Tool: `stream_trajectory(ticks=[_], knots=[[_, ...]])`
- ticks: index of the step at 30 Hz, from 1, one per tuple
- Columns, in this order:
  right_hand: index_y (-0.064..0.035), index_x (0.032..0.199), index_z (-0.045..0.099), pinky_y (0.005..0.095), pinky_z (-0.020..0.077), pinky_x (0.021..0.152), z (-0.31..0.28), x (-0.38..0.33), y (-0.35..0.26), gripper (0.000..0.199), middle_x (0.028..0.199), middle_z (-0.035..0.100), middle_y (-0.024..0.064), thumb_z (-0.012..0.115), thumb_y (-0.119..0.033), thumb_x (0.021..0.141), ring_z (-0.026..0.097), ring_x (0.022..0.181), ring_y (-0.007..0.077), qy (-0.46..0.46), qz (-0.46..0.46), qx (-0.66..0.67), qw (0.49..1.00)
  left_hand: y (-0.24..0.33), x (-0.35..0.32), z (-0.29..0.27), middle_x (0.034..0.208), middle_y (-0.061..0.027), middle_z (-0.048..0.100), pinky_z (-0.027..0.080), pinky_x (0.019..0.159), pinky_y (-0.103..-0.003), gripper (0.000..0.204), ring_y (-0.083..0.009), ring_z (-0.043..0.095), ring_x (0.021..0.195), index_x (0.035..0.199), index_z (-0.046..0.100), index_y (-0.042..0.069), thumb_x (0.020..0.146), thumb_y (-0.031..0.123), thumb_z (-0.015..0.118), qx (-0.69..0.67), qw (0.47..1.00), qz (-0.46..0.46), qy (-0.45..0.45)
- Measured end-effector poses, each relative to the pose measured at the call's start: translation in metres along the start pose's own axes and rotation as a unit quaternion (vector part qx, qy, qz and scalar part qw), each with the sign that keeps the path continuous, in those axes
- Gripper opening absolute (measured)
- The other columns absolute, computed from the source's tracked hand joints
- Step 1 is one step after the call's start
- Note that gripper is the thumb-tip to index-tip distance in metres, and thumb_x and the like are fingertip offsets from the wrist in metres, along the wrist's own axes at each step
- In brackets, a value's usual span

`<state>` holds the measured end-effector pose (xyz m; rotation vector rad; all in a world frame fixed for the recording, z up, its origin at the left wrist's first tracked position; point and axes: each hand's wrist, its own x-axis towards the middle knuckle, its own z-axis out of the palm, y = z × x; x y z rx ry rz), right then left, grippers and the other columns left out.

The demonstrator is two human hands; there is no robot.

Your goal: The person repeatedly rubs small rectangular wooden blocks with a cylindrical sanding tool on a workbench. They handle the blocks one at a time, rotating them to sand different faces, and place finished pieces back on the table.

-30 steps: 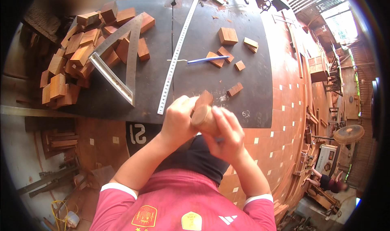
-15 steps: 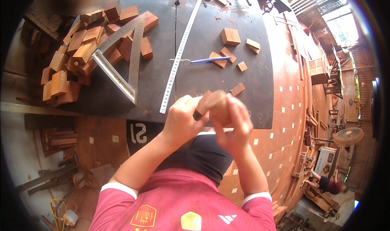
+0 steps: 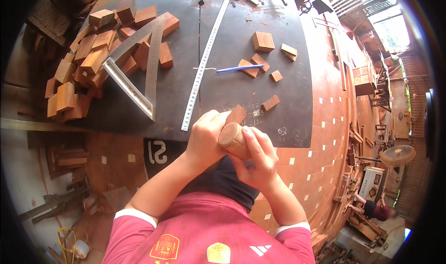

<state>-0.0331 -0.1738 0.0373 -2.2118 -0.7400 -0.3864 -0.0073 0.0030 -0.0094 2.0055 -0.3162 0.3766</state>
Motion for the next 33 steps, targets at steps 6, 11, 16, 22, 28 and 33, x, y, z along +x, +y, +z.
stream_trajectory(ticks=[6, 11, 16, 22, 28, 33], knots=[[0.0042, 0.142, 0.064, 0.0455, 0.0607, 0.094, -0.008, 0.018, 0.024, 0.067, 0.127, 0.07, 0.0258, 0.088, -0.001, 0.08, 0.072, 0.111, 0.0421, 0.085, 0.071, -0.058, 0.992, 0.002, -0.004, 0.007, 0.093, -0.018, 0.072, 0.059, 0.075, -0.045, 0.04, -0.0387, 0.071, 0.084, 0.114, 0.076, 0.001, 0.077, 0.014, 0.087, 0.01, 0.999, -0.04, 0.016], [0.0037, 0.143, 0.064, 0.0457, 0.0612, 0.093, -0.004, 0.001, 0.006, 0.069, 0.129, 0.069, 0.0258, 0.088, -0.001, 0.079, 0.072, 0.111, 0.0422, 0.032, 0.005, -0.027, 0.999, 0.003, -0.001, 0.001, 0.092, -0.0202, 0.069, 0.058, 0.076, -0.048, 0.041, -0.0417, 0.069, 0.085, 0.116, 0.074, -0.002, 0.08, 0.014, 0.085, -0.002, 0.999, -0.037, 0.0], [0.0031, 0.142, 0.065, 0.0483, 0.0601, 0.096, -0.004, 0.012, 0.018, 0.07, 0.13, 0.069, 0.027, 0.089, -0.001, 0.077, 0.071, 0.113, 0.044, 0.058, 0.034, -0.039, 0.997, 0.001, -0.001, 0.003, 0.092, -0.0195, 0.07, 0.058, 0.076, -0.048, 0.04, -0.0418, 0.07, 0.085, 0.116, 0.075, 0.001, 0.081, 0.017, 0.086, 0.001, 0.999, -0.041, 0.003], [0.0053, 0.142, 0.064, 0.0477, 0.0604, 0.096, -0.002, 0.015, 0.026, 0.069, 0.128, 0.07, 0.0279, 0.09, -0.004, 0.079, 0.072, 0.112, 0.045, 0.069, 0.013, -0.04, 0.997, 0.003, 0.002, -0.001, 0.093, -0.0195, 0.07, 0.058, 0.074, -0.048, 0.034, -0.041, 0.07, 0.084, 0.113, 0.075, 0.001, 0.083, 0.014, 0.085, -0.008, 0.999, -0.05, 0.002], [0.0072, 0.147, 0.06, 0.0412, 0.059, 0.1, -0.005, 0.007, 0.032, 0.067, 0.131, 0.072, 0.025, 0.088, -0.007, 0.087, 0.074, 0.117, 0.0343, 0.108, 0.154, 0.011, 0.982, 0.008, 0.005, -0.002, 0.095, -0.0153, 0.075, 0.059, 0.075, -0.039, 0.036, -0.0295, 0.074, 0.082, 0.114, 0.077, -0.001, 0.083, 0.013, 0.088, -0.003, 0.993, -0.119, -0.025], [0.0107, 0.147, 0.059, 0.0388, 0.0568, 0.102, -0.016, -0.003, 0.034, 0.066, 0.13, 0.072, 0.0256, 0.087, -0.008, 0.09, 0.073, 0.118, 0.0304, 0.178, 0.229, 0.063, 0.955, 0.011, 0.023, -0.006, 0.112, -0.0147, 0.078, 0.061, 0.09, -0.038, 0.038, -0.0278, 0.078, 0.101, 0.115, 0.073, 0.001, 0.081, 0.01, 0.089, -0.078, 0.989, -0.116, 0.042]])
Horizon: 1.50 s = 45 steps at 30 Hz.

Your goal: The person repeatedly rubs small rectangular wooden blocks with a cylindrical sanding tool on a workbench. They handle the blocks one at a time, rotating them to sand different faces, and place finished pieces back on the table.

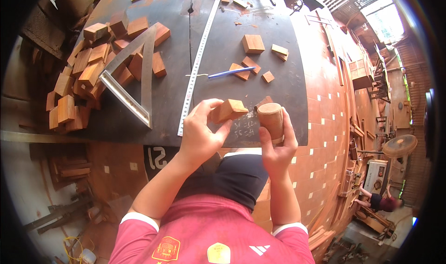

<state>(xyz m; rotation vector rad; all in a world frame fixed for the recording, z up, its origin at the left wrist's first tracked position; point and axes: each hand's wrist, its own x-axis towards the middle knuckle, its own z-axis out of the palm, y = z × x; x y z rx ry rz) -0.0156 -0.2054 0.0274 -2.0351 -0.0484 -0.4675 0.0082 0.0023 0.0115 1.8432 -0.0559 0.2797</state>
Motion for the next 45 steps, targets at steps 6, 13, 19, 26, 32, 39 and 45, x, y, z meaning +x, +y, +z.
stream_trajectory(ticks=[6, 13, 19, 26, 32, 39, 45], knots=[[0.0067, 0.147, 0.061, 0.0411, 0.0569, 0.103, -0.003, -0.002, 0.006, 0.068, 0.13, 0.073, 0.0246, 0.088, -0.007, 0.086, 0.074, 0.118, 0.0339, -0.026, -0.034, -0.065, 0.997, -0.003, -0.009, -0.007, 0.107, -0.0127, 0.076, 0.057, 0.088, -0.048, 0.043, -0.035, 0.073, 0.102, 0.103, 0.065, 0.006, 0.073, 0.011, 0.095, 0.208, 0.974, 0.093, 0.008], [0.0034, 0.149, 0.06, 0.0419, 0.0573, 0.101, 0.008, -0.002, 0.0, 0.073, 0.13, 0.072, 0.0238, 0.089, -0.005, 0.082, 0.073, 0.117, 0.0364, -0.099, -0.07, -0.034, 0.992, -0.002, -0.015, -0.02, 0.107, -0.0131, 0.074, 0.058, 0.086, -0.041, 0.082, -0.027, 0.072, 0.101, 0.146, 0.062, 0.004, 0.073, 0.015, 0.097, 0.135, 0.987, 0.035, -0.077], [-0.0011, 0.151, 0.059, 0.0461, 0.0593, 0.098, 0.02, 0.014, -0.007, 0.076, 0.131, 0.069, 0.0246, 0.09, -0.007, 0.082, 0.071, 0.116, 0.0423, -0.174, -0.128, -0.021, 0.976, -0.011, -0.002, -0.021, 0.13, -0.0227, 0.07, 0.056, 0.105, -0.047, 0.079, -0.04, 0.068, 0.123, 0.147, 0.059, 0.0, 0.076, 0.01, 0.091, 0.121, 0.981, 0.108, -0.109], [0.0035, 0.143, 0.065, 0.0466, 0.0601, 0.098, 0.007, 0.0, -0.002, 0.069, 0.129, 0.07, 0.0275, 0.091, -0.01, 0.081, 0.073, 0.115, 0.043, -0.217, -0.216, -0.037, 0.951, -0.019, 0.005, -0.022, 0.132, -0.0231, 0.071, 0.055, 0.107, -0.046, 0.072, -0.0414, 0.069, 0.125, 0.142, 0.061, -0.001, 0.076, 0.008, 0.091, 0.078, 0.982, 0.088, -0.145], [0.0021, 0.144, 0.064, 0.0452, 0.0602, 0.096, 0.027, 0.026, 0.0, 0.07, 0.129, 0.07, 0.0272, 0.089, -0.003, 0.079, 0.073, 0.115, 0.0431, -0.144, -0.156, -0.034, 0.977, -0.014, 0.008, -0.023, 0.131, -0.0233, 0.071, 0.055, 0.106, -0.046, 0.069, -0.0421, 0.07, 0.123, 0.139, 0.061, -0.002, 0.076, 0.003, 0.086, 0.039, 0.986, 0.067, -0.148], [0.0013, 0.144, 0.065, 0.0467, 0.0595, 0.098, 0.015, 0.015, -0.005, 0.068, 0.126, 0.071, 0.0253, 0.088, -0.003, 0.08, 0.072, 0.113, 0.0433, -0.172, -0.207, -0.068, 0.961, -0.018, 0.011, -0.022, 0.129, -0.0225, 0.071, 0.056, 0.105, -0.045, 0.071, -0.041, 0.07, 0.122, 0.139, 0.061, -0.001, 0.076, 0.008, 0.091, 0.047, 0.985, 0.072, -0.152], [0.0014, 0.147, 0.062, 0.046, 0.0605, 0.098, 0.023, 0.014, -0.004, 0.072, 0.129, 0.07, 0.0273, 0.088, 0.001, 0.079, 0.073, 0.115, 0.044, -0.149, -0.189, -0.063, 0.969, -0.015, 0.008, -0.023, 0.129, -0.0226, 0.071, 0.056, 0.105, -0.045, 0.071, -0.0407, 0.07, 0.122, 0.14, 0.062, 0.0, 0.076, 0.009, 0.092, 0.038, 0.987, 0.054, -0.149]])
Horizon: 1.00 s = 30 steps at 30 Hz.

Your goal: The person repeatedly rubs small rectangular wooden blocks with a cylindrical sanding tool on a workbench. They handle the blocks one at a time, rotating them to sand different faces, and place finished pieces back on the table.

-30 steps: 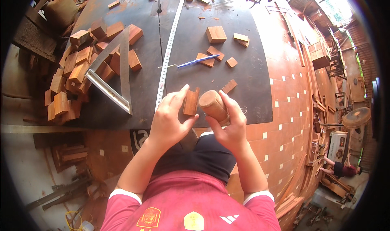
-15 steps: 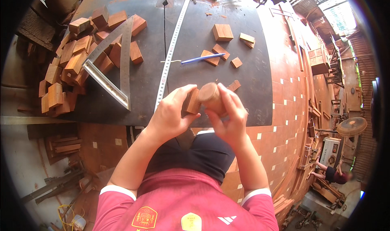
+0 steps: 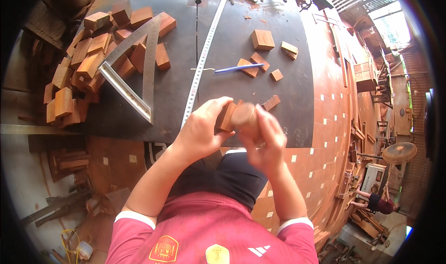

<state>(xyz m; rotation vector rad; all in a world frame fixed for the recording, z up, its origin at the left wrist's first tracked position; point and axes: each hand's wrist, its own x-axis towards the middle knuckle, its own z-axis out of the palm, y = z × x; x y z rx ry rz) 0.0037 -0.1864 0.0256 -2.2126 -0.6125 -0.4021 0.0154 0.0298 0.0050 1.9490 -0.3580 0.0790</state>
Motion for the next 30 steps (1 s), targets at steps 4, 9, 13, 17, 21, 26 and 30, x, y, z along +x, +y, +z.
stream_trajectory(ticks=[4, 9, 13, 17, 21, 26, 30], knots=[[0.0038, 0.144, 0.063, 0.0459, 0.0606, 0.097, -0.004, -0.005, -0.006, 0.069, 0.129, 0.071, 0.0281, 0.088, 0.001, 0.079, 0.073, 0.114, 0.044, -0.012, -0.011, 0.009, 1.0, 0.0, 0.001, 0.001, 0.128, -0.0227, 0.072, 0.056, 0.105, -0.045, 0.073, -0.04, 0.071, 0.121, 0.14, 0.061, -0.001, 0.076, 0.011, 0.095, 0.006, 1.0, 0.003, -0.001], [0.0021, 0.146, 0.063, 0.0455, 0.0607, 0.095, 0.002, 0.011, 0.005, 0.067, 0.129, 0.071, 0.0275, 0.087, -0.001, 0.083, 0.074, 0.113, 0.0428, 0.022, 0.069, 0.025, 0.997, 0.003, 0.001, 0.001, 0.129, -0.0234, 0.072, 0.056, 0.105, -0.044, 0.073, -0.0401, 0.071, 0.122, 0.139, 0.062, -0.002, 0.075, 0.009, 0.094, 0.0, 1.0, -0.004, 0.002], [0.0033, 0.147, 0.061, 0.0461, 0.0596, 0.099, 0.001, -0.013, -0.012, 0.073, 0.128, 0.071, 0.0278, 0.089, -0.004, 0.08, 0.073, 0.116, 0.0444, 0.001, 0.002, 0.015, 1.0, -0.001, 0.0, 0.003, 0.128, -0.0243, 0.072, 0.056, 0.105, -0.044, 0.074, -0.0404, 0.071, 0.122, 0.139, 0.062, -0.003, 0.074, 0.009, 0.094, 0.011, 1.0, 0.002, 0.001], [0.0054, 0.146, 0.06, 0.0442, 0.0597, 0.097, 0.004, 0.004, 0.008, 0.071, 0.129, 0.071, 0.0285, 0.088, -0.003, 0.082, 0.073, 0.116, 0.0437, 0.038, 0.046, 0.005, 0.998, 0.003, 0.001, 0.003, 0.129, -0.0249, 0.072, 0.056, 0.106, -0.044, 0.074, -0.0405, 0.071, 0.122, 0.14, 0.061, -0.004, 0.074, 0.006, 0.092, 0.02, 1.0, 0.006, 0.003], [0.0061, 0.146, 0.061, 0.0439, 0.0594, 0.099, 0.006, -0.001, 0.001, 0.07, 0.129, 0.072, 0.0283, 0.088, -0.003, 0.082, 0.074, 0.117, 0.0426, 0.035, 0.04, 0.023, 0.998, 0.002, 0.001, 0.003, 0.129, -0.0252, 0.072, 0.057, 0.106, -0.044, 0.073, -0.0405, 0.071, 0.122, 0.141, 0.061, -0.003, 0.074, 0.003, 0.089, 0.014, 1.0, 0.007, 0.005], [0.0053, 0.145, 0.062, 0.0449, 0.0591, 0.1, 0.001, -0.012, -0.013, 0.07, 0.13, 0.072, 0.0281, 0.09, -0.005, 0.081, 0.073, 0.119, 0.0432, 0.004, 0.017, 0.038, 0.999, -0.004, 0.003, 0.003, 0.129, -0.0254, 0.072, 0.057, 0.105, -0.044, 0.071, -0.0401, 0.071, 0.123, 0.141, 0.061, -0.003, 0.074, 0.002, 0.086, 0.021, 1.0, 0.023, 0.002], [0.0058, 0.146, 0.061, 0.0439, 0.0592, 0.099, 0.007, 0.007, 0.0, 0.068, 0.128, 0.072, 0.0279, 0.087, -0.003, 0.083, 0.074, 0.117, 0.043, 0.044, 0.059, 0.04, 0.997, -0.002, 0.007, 0.003, 0.13, -0.026, 0.072, 0.057, 0.105, -0.044, 0.071, -0.0399, 0.071, 0.123, 0.142, 0.061, -0.003, 0.074, 0.0, 0.083, 0.021, 1.0, 0.012, 0.002]])
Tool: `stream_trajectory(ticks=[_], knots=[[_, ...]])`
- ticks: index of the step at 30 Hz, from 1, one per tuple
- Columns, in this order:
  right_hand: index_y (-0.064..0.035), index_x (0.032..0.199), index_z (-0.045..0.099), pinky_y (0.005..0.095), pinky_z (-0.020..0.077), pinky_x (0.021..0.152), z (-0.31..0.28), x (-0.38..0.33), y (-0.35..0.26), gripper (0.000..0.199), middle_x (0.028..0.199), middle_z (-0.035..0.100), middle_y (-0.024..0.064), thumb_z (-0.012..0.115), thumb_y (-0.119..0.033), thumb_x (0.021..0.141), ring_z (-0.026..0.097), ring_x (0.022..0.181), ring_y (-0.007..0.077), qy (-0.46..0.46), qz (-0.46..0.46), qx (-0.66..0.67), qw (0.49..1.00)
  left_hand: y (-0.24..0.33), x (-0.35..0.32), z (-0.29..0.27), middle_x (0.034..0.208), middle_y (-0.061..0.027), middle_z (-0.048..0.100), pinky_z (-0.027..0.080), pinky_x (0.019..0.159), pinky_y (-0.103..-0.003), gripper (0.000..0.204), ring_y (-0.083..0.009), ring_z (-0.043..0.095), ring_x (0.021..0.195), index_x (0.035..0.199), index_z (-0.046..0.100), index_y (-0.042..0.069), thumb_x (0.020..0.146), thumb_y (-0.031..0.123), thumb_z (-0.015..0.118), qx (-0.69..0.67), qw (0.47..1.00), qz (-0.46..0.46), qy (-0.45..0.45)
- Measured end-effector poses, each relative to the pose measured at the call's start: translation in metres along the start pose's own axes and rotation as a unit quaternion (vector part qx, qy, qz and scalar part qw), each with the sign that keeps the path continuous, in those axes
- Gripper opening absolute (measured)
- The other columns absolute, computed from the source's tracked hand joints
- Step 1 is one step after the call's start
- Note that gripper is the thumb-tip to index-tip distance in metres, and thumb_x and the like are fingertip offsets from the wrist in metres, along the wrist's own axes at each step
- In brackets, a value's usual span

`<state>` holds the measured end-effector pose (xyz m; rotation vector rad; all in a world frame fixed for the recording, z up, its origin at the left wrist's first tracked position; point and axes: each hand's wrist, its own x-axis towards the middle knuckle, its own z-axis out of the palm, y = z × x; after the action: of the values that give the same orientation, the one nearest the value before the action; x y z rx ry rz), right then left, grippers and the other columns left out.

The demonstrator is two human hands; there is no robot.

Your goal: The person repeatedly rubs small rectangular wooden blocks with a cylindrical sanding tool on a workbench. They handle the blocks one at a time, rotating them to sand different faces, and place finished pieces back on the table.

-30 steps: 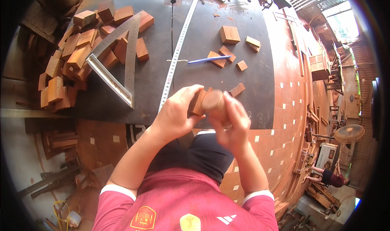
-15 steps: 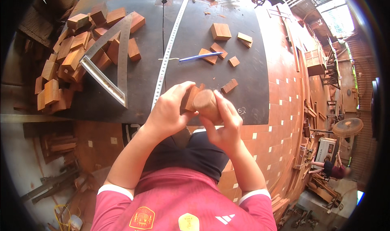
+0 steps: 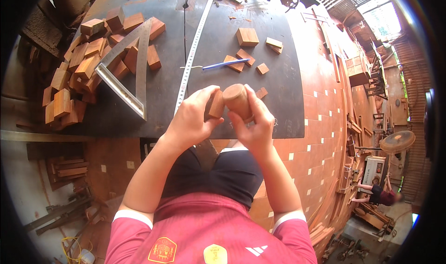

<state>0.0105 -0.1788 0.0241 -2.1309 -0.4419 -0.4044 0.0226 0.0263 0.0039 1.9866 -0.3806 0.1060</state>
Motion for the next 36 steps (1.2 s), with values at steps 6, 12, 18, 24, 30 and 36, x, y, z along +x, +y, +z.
stream_trajectory(ticks=[6, 12, 18, 24, 30, 36], knots=[[0.0049, 0.147, 0.061, 0.0449, 0.0597, 0.098, -0.001, -0.022, -0.009, 0.074, 0.127, 0.072, 0.0277, 0.09, -0.004, 0.079, 0.074, 0.116, 0.0426, -0.041, -0.052, -0.003, 0.998, -0.009, -0.002, 0.002, 0.13, -0.0266, 0.071, 0.057, 0.106, -0.044, 0.074, -0.0401, 0.072, 0.121, 0.141, 0.06, -0.006, 0.077, 0.01, 0.093, 0.011, 1.0, 0.016, 0.011], [0.0056, 0.146, 0.061, 0.0424, 0.0593, 0.096, 0.0, 0.013, 0.016, 0.066, 0.127, 0.072, 0.0287, 0.086, -0.006, 0.087, 0.074, 0.114, 0.042, 0.021, 0.039, -0.045, 0.998, 0.004, 0.001, -0.001, 0.129, -0.0252, 0.072, 0.058, 0.105, -0.042, 0.073, -0.0381, 0.073, 0.12, 0.141, 0.061, -0.004, 0.076, 0.007, 0.093, 0.005, 1.0, -0.015, 0.001], [0.0064, 0.144, 0.063, 0.0455, 0.0578, 0.104, -0.005, -0.018, -0.006, 0.069, 0.13, 0.072, 0.0292, 0.09, -0.004, 0.081, 0.072, 0.121, 0.0439, -0.023, -0.015, -0.008, 1.0, 0.001, -0.005, 0.0, 0.128, -0.0236, 0.072, 0.058, 0.105, -0.043, 0.075, -0.0371, 0.073, 0.121, 0.142, 0.061, -0.003, 0.076, 0.007, 0.094, -0.006, 1.0, -0.007, -0.003], [0.0033, 0.146, 0.062, 0.0457, 0.0601, 0.095, 0.004, 0.009, 0.012, 0.07, 0.127, 0.072, 0.0271, 0.088, -0.004, 0.081, 0.073, 0.113, 0.0431, 0.027, 0.035, -0.027, 0.999, 0.004, -0.005, 0.0, 0.128, -0.024, 0.072, 0.058, 0.104, -0.043, 0.074, -0.0373, 0.072, 0.122, 0.142, 0.061, -0.003, 0.076, 0.007, 0.093, -0.013, 1.0, -0.01, -0.01], [0.0029, 0.146, 0.062, 0.0484, 0.0599, 0.095, -0.008, -0.007, -0.001, 0.07, 0.126, 0.072, 0.0262, 0.088, -0.003, 0.081, 0.073, 0.112, 0.043, -0.035, -0.09, -0.04, 0.994, 0.0, -0.005, 0.001, 0.129, -0.0242, 0.072, 0.057, 0.105, -0.043, 0.072, -0.0373, 0.072, 0.122, 0.141, 0.061, -0.003, 0.076, 0.006, 0.092, -0.011, 1.0, -0.004, -0.005], [0.0016, 0.146, 0.063, 0.0478, 0.0596, 0.099, -0.003, -0.003, -0.011, 0.075, 0.126, 0.071, 0.0267, 0.088, 0.0, 0.075, 0.072, 0.112, 0.0451, -0.041, -0.077, -0.043, 0.995, 0.004, -0.004, -0.001, 0.13, -0.0243, 0.071, 0.057, 0.106, -0.043, 0.072, -0.0396, 0.071, 0.122, 0.142, 0.061, -0.002, 0.076, 0.004, 0.089, -0.032, 0.999, -0.023, -0.012]])
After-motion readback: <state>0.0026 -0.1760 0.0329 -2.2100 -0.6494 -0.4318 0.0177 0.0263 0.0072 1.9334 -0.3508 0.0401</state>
